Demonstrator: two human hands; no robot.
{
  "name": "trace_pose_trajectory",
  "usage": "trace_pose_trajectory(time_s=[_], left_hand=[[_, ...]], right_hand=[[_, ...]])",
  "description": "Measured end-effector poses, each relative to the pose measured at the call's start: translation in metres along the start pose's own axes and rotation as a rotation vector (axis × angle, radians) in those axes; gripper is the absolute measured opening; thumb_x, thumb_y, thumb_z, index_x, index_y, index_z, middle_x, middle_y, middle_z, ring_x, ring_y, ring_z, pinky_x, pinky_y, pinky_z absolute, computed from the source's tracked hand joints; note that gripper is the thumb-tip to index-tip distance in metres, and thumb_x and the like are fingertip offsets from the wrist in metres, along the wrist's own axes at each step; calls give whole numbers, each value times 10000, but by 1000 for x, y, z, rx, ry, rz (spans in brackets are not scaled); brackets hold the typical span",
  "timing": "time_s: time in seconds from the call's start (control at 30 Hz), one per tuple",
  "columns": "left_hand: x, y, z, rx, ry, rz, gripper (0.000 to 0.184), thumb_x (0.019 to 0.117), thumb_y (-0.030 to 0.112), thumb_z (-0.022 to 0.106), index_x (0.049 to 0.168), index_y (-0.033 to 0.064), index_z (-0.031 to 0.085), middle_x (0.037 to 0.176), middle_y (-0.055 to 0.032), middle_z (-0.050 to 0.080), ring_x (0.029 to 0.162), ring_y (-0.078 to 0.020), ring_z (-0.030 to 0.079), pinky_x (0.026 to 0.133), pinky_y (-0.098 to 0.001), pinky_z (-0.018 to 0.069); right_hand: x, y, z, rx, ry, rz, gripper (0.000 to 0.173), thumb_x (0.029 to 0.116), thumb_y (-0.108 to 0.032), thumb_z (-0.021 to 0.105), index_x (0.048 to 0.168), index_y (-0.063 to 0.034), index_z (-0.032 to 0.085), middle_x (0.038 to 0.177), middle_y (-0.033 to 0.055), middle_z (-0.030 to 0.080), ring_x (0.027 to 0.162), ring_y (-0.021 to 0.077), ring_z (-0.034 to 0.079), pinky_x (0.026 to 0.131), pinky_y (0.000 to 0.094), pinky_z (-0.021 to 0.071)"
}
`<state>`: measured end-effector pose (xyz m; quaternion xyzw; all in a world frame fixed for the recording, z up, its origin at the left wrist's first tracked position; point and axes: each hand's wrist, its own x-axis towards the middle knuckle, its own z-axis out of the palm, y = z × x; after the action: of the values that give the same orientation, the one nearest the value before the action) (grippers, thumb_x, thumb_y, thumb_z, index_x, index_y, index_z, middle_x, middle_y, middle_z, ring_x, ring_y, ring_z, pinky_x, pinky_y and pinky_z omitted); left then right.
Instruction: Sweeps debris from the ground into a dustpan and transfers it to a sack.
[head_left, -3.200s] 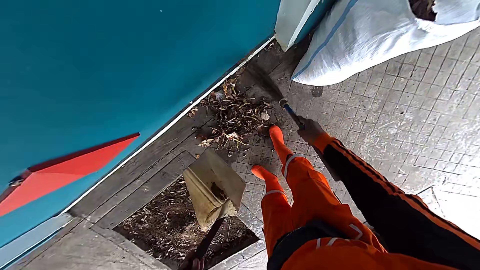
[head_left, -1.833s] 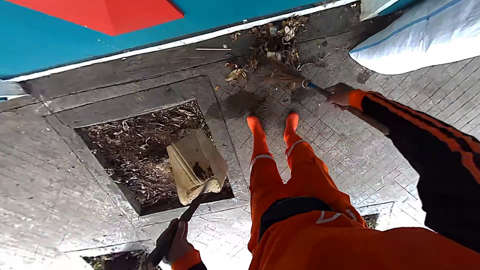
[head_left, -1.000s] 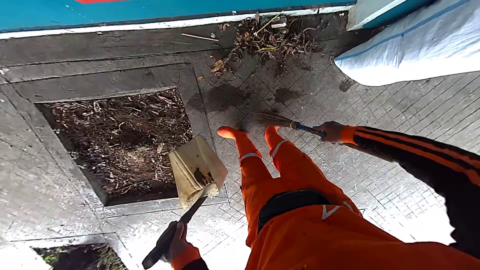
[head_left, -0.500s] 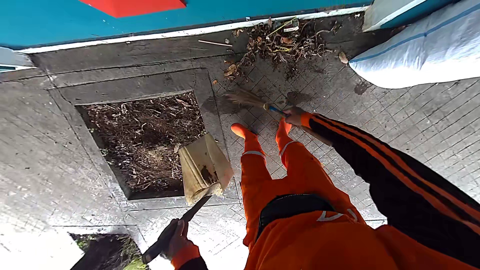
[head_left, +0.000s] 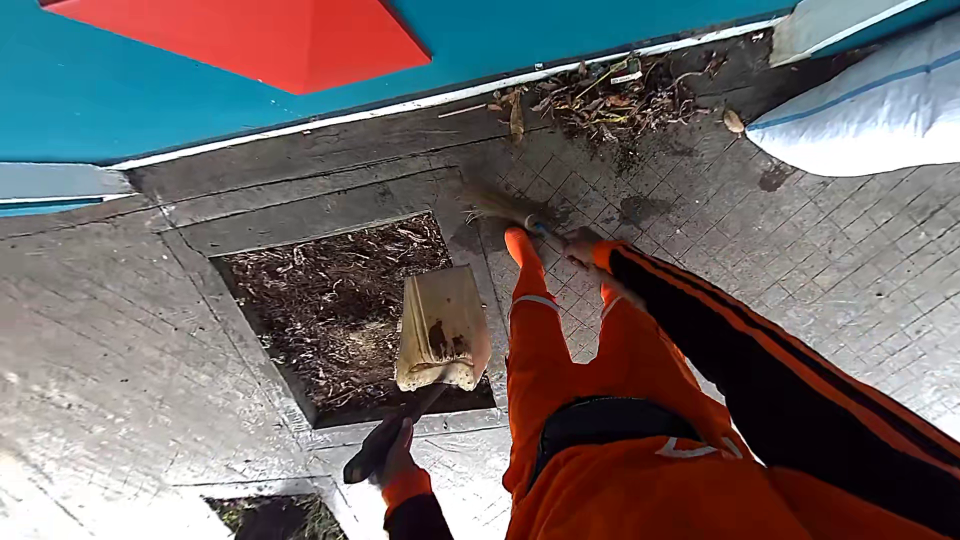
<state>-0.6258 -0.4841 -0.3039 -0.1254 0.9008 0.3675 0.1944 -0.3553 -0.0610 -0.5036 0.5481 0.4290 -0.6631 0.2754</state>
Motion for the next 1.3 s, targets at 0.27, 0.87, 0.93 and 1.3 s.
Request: trace_pose_trajectory(time_s=[0.27,0.87,0.93,1.3], left_hand=[[84,64,22,61,-165,302,496,686,-137,748,1148,-144,567,1067,-137,695,998,-128,666,899,-307,575],[162,242,334,596,-770,672,412,802,-34,808,1183,-79,658,1143,-215,707,1045,-258,694,949,-429,566],[151,255,385,589,-823,688,385,811,-56,786,1171,-87,652,1122,-202,709,1007,-231,695,919,-400,577],[104,279,578,574,-889,928,405,755,-122,750,1145,-98,646,1105,-194,700,999,-189,685,890,-338,576]], right_hand=[[-117,-81,35,360,134,-10,391,1097,-175,502,1481,-101,514,831,98,608,514,129,536,479,281,493],[-218,38,-59,517,287,84,408,1119,-231,429,1520,-187,489,952,106,649,489,137,515,444,313,475],[-248,54,-73,570,359,132,466,1109,-190,444,1573,-222,421,894,108,640,455,146,503,409,323,470],[-49,90,-243,776,655,268,390,1045,-154,578,1421,-63,536,954,212,652,649,282,646,614,473,585]])
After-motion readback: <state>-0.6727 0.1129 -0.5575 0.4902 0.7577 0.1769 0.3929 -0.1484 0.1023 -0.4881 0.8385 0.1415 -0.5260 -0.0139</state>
